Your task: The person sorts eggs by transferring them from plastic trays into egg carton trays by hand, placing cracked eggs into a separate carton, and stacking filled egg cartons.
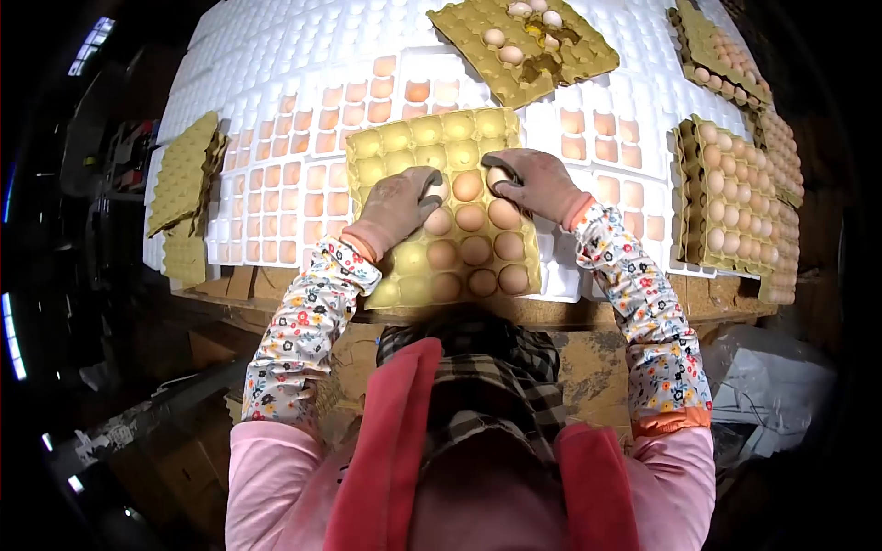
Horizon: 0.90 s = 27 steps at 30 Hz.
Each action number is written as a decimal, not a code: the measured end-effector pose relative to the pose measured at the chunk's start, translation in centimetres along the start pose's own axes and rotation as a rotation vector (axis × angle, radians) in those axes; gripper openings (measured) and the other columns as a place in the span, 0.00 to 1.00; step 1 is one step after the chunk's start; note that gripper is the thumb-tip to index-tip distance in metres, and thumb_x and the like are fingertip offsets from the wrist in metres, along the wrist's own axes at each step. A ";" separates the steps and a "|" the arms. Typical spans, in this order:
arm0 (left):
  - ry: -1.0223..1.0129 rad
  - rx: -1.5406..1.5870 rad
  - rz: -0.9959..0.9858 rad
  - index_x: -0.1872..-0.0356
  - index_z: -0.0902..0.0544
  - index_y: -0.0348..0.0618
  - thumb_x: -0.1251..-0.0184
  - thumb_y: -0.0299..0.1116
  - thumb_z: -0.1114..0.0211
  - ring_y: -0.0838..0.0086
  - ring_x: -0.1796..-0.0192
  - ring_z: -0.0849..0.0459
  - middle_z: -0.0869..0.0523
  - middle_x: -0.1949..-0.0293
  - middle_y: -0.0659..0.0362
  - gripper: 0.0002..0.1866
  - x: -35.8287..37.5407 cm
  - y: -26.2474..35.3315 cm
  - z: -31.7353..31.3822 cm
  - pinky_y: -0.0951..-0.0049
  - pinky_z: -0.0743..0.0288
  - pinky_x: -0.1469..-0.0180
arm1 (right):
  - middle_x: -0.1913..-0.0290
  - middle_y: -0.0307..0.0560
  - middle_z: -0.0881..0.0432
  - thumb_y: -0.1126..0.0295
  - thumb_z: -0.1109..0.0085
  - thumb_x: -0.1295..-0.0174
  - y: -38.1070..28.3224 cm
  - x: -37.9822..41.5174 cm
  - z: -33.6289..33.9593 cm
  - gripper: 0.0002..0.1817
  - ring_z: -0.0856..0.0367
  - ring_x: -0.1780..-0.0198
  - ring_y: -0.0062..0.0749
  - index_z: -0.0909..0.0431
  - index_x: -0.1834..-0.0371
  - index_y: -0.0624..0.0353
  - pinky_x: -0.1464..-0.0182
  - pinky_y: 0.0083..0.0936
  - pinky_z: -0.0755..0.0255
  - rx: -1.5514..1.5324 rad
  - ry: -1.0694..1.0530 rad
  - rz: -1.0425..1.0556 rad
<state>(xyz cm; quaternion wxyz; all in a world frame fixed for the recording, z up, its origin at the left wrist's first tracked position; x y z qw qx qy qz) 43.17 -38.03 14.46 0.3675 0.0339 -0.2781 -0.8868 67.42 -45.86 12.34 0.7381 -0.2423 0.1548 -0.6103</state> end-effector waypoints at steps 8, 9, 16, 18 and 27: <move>0.471 1.567 0.587 0.63 0.19 0.37 0.28 0.43 0.42 0.71 0.74 0.17 0.16 0.70 0.56 0.17 -1.8 -2.0 -0.8 0.72 0.21 0.72 | 0.62 0.50 0.17 0.57 0.36 0.41 -1.5 3.4 0.4 0.20 0.17 0.60 0.41 0.20 0.54 0.61 0.56 0.36 0.24 -0.387 0.042 -0.186; 0.346 0.977 0.622 0.68 0.19 0.38 0.30 0.48 0.40 0.72 0.79 0.20 0.17 0.76 0.57 0.20 -2.5 1.8 1.0 0.70 0.24 0.76 | 0.61 0.53 0.17 0.57 0.36 0.42 -1.5 3.4 -1.4 0.21 0.17 0.58 0.45 0.21 0.52 0.61 0.53 0.37 0.25 -0.194 0.013 -0.100; -0.204 -0.281 0.014 0.48 0.19 0.39 0.33 0.50 0.39 0.76 0.68 0.18 0.16 0.64 0.57 0.24 -4.5 2.8 -1.1 0.78 0.23 0.70 | 0.53 0.41 0.20 0.69 0.38 0.39 -1.2 5.5 0.5 0.23 0.19 0.58 0.28 0.25 0.40 0.62 0.52 0.25 0.23 -1.366 0.098 -0.434; -0.234 0.537 0.232 0.46 0.18 0.41 0.33 0.44 0.39 0.73 0.57 0.16 0.14 0.56 0.53 0.21 -2.2 1.2 1.9 0.74 0.21 0.55 | 0.51 0.46 0.20 0.65 0.36 0.40 -2.8 4.7 1.1 0.22 0.19 0.55 0.34 0.23 0.42 0.59 0.48 0.30 0.24 -0.850 0.034 -0.222; -0.114 -0.054 -0.098 0.50 0.18 0.47 0.37 0.57 0.36 0.63 0.52 0.20 0.20 0.51 0.48 0.25 2.1 -2.3 2.8 0.63 0.21 0.51 | 0.35 0.53 0.32 0.64 0.39 0.42 -9.3 -1.6 0.2 0.15 0.27 0.41 0.51 0.17 0.52 0.51 0.43 0.36 0.27 0.322 -0.255 -0.095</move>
Point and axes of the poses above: each hand's wrist, its own x-axis away from the middle knuckle, its own z-axis out of the back of the hand, y = z × x, the point moved 1 cm from there along -x, towards the middle knuckle
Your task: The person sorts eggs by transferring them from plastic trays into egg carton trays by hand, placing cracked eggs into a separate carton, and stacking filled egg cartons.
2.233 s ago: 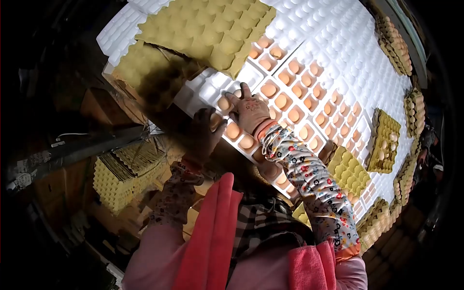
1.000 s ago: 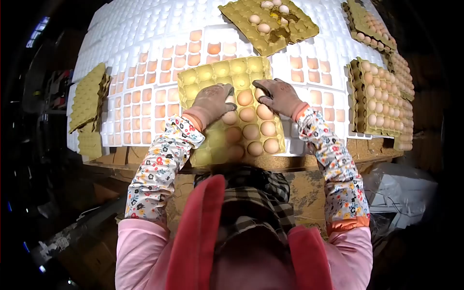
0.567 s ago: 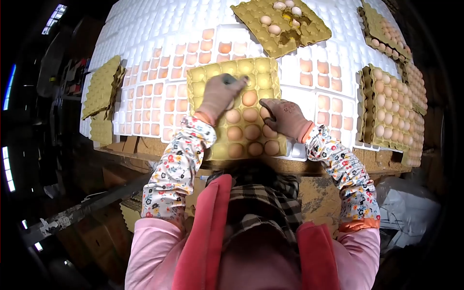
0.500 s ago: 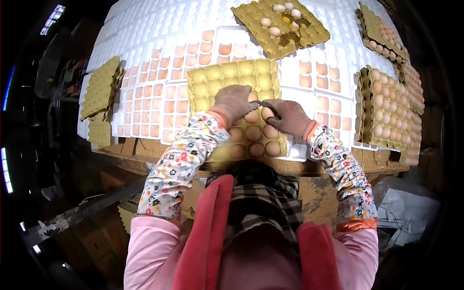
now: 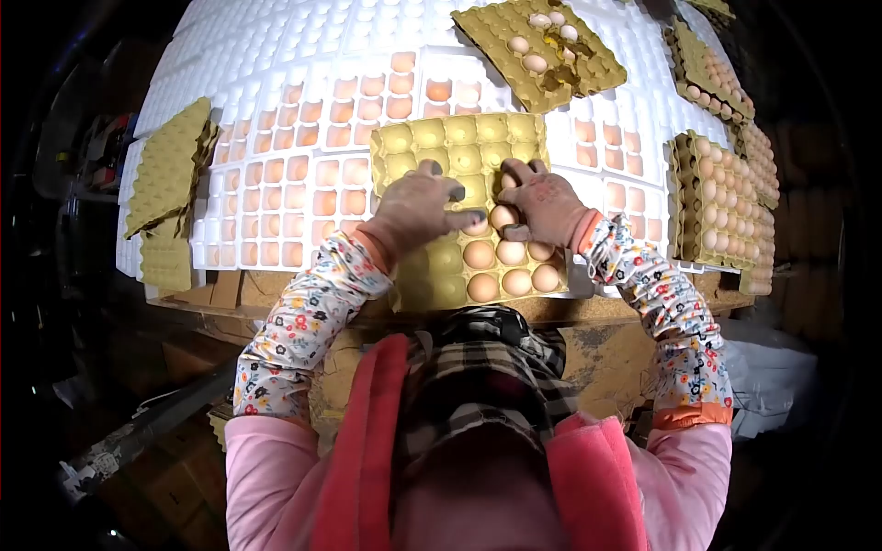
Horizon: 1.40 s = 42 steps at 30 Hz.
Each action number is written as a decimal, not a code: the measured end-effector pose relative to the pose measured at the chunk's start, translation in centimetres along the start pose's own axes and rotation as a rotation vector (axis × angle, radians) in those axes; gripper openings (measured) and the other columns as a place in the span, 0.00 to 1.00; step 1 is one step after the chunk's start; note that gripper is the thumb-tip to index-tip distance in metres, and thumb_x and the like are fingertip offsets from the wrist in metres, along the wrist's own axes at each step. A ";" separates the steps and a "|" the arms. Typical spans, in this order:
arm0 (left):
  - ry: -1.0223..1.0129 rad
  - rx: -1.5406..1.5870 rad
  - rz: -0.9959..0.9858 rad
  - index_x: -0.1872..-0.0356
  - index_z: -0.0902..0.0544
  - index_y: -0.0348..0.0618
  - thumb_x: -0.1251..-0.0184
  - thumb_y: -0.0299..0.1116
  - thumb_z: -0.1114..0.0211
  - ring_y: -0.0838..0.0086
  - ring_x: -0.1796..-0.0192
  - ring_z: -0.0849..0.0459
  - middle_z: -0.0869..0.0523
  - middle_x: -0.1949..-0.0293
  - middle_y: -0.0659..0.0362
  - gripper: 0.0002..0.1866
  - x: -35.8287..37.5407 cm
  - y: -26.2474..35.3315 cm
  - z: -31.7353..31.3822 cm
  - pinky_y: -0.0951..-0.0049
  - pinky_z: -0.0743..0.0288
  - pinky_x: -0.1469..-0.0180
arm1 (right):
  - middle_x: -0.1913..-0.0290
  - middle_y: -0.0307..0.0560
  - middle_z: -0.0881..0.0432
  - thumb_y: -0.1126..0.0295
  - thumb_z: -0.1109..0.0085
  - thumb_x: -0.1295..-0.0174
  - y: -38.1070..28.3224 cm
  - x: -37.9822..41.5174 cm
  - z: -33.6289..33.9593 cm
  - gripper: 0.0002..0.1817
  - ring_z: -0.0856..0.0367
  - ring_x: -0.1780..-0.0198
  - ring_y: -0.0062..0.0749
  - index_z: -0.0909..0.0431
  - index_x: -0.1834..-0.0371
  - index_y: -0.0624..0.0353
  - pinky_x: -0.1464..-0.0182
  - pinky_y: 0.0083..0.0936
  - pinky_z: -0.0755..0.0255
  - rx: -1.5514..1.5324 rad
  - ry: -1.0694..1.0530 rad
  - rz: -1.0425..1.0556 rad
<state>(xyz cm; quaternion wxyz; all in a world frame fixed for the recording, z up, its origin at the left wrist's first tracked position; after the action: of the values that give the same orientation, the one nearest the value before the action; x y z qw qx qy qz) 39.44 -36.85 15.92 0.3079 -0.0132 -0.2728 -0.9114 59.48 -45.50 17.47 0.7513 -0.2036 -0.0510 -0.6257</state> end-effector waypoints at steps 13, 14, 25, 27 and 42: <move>0.070 0.183 -0.273 0.52 0.16 0.48 0.51 0.45 0.23 0.52 0.46 0.20 0.24 0.44 0.47 0.25 -2.1 8.5 -0.3 0.60 0.22 0.47 | 0.35 0.56 0.31 0.56 0.43 0.35 10.9 18.6 -8.7 0.23 0.26 0.40 0.42 0.25 0.42 0.56 0.46 0.34 0.24 -0.949 0.265 -0.291; 0.104 0.029 -0.366 0.54 0.16 0.47 0.52 0.45 0.24 0.52 0.47 0.20 0.24 0.44 0.48 0.24 -3.5 10.5 -1.9 0.60 0.21 0.49 | 0.30 0.55 0.37 0.57 0.39 0.38 9.8 18.5 -8.9 0.23 0.30 0.36 0.45 0.25 0.41 0.52 0.44 0.37 0.25 -0.620 0.112 -0.272; -0.936 -0.755 -0.200 0.41 0.19 0.59 0.32 0.43 0.41 0.59 0.41 0.19 0.32 0.29 0.50 0.19 -16.3 22.0 -12.1 0.62 0.22 0.46 | 0.55 0.46 0.22 0.68 0.39 0.40 19.2 17.1 -15.0 0.18 0.19 0.58 0.33 0.24 0.48 0.63 0.54 0.28 0.21 -2.045 0.389 -0.395; -0.931 -0.634 -0.113 0.43 0.18 0.54 0.33 0.42 0.40 0.61 0.40 0.19 0.28 0.33 0.49 0.18 -17.6 21.1 -11.4 0.62 0.24 0.43 | 0.57 0.44 0.22 0.68 0.39 0.40 19.6 16.3 -13.0 0.17 0.19 0.58 0.32 0.24 0.49 0.63 0.55 0.28 0.21 -2.352 0.357 -0.456; 0.121 -0.331 0.382 0.35 0.30 0.46 0.40 0.37 0.30 0.57 0.39 0.24 0.25 0.41 0.47 0.32 4.9 12.0 -3.8 0.62 0.30 0.35 | 0.40 0.54 0.25 0.57 0.38 0.39 11.2 12.0 -10.4 0.28 0.26 0.39 0.52 0.28 0.38 0.58 0.40 0.42 0.29 -0.976 0.501 0.019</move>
<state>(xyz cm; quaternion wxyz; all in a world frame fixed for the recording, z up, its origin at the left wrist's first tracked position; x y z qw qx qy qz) 42.81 -49.42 19.48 0.4839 -0.0600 -0.0937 -0.8681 70.93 -58.90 9.23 0.5644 -0.3739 0.4275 -0.5990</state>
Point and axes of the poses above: each hand's wrist, its own x-axis away from the middle knuckle, its own z-axis out of the back of the hand, y = z × x, the point moved 1 cm from there along -x, towards the middle knuckle
